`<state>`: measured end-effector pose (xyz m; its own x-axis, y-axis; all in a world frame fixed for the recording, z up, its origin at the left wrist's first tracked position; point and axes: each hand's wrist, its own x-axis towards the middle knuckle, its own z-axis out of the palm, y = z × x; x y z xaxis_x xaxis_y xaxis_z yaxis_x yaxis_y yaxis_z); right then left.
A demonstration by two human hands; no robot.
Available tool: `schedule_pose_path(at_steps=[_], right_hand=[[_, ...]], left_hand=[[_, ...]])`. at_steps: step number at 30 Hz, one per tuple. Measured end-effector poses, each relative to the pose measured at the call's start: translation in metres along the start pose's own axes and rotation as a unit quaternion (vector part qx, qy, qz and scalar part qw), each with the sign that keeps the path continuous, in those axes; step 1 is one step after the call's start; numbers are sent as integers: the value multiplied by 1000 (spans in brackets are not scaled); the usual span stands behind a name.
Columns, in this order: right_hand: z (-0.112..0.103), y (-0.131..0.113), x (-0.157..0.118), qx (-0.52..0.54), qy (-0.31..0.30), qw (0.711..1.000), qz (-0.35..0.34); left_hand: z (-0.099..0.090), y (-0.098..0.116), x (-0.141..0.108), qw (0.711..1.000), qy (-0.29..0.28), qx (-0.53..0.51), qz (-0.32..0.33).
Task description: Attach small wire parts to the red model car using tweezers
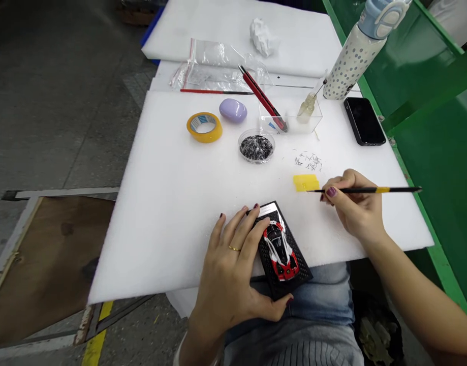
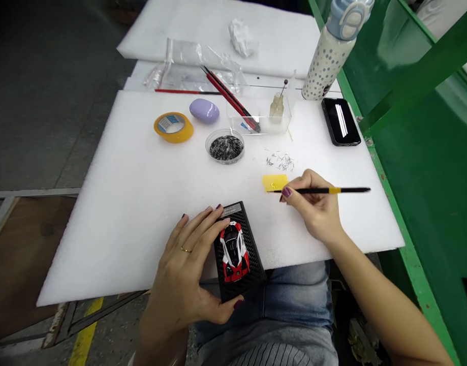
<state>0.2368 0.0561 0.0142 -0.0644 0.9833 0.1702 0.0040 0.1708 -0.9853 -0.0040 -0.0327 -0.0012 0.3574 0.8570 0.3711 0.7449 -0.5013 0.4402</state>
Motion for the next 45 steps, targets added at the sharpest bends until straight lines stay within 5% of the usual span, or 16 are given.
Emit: schedule_pose_path(at_steps=[11,45], right_hand=[[50,-4,-61,135,19,990,-45],[48,3,-69,102,18,994,-47]], left_hand=[[15,16,10,985,70,-136,-85],[13,17,9,982,73,-141,-101]])
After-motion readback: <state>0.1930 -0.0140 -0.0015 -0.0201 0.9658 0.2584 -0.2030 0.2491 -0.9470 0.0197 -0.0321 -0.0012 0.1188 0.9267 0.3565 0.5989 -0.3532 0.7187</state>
